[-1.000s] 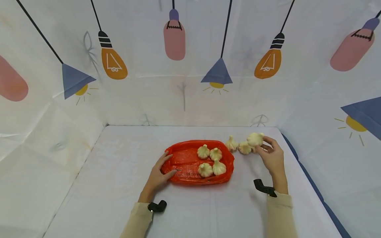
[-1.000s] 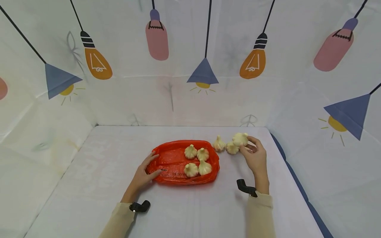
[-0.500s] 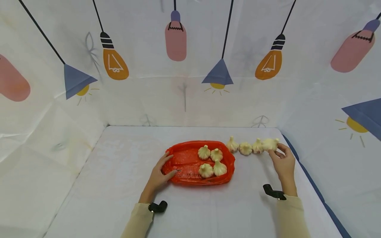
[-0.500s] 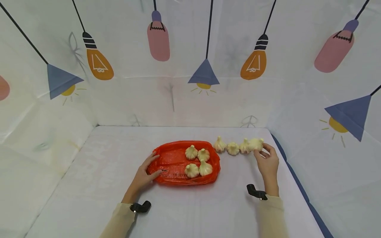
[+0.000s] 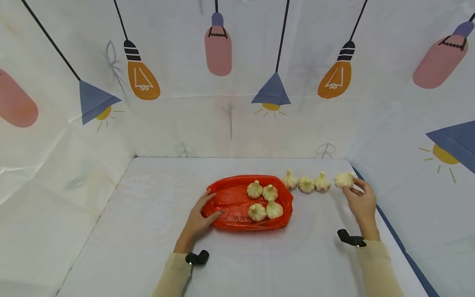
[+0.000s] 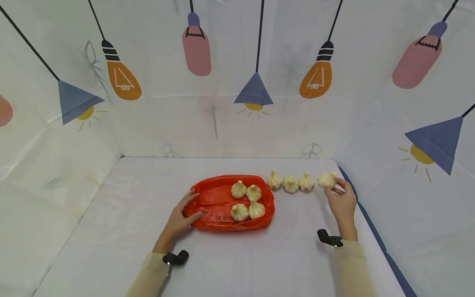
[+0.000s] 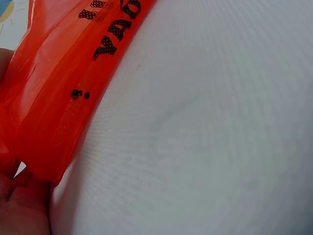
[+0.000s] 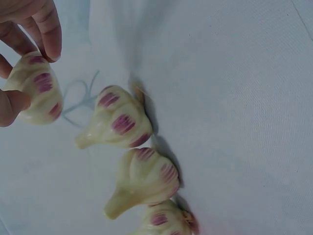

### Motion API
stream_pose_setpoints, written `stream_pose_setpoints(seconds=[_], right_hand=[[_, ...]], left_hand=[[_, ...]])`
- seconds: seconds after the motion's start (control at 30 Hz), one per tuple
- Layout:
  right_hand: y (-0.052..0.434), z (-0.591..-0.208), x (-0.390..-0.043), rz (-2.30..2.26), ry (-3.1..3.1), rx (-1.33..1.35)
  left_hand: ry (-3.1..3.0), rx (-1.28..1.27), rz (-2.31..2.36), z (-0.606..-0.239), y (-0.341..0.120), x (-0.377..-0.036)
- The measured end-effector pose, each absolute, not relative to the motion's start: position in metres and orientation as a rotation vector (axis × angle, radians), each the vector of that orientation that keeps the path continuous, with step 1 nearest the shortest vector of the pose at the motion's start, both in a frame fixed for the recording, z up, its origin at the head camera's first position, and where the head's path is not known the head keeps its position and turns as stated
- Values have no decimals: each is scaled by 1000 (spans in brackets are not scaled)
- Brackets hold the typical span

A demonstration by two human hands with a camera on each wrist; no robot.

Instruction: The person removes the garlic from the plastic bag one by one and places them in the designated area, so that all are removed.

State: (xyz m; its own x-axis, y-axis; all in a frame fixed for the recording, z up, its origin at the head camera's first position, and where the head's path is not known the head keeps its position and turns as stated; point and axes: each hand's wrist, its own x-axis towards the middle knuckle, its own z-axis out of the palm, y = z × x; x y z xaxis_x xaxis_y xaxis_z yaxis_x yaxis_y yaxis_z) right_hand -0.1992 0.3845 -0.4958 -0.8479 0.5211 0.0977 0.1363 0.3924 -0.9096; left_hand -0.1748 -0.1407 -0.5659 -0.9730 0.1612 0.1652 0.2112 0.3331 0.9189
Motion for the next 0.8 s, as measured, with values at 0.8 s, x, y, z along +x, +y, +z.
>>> stream_pose_setpoints(seconds=[0.8], right_hand=[[399, -527, -220, 1400, -2445, -663]], left_hand=[[-2542, -320, -1778, -567, -142, -176]])
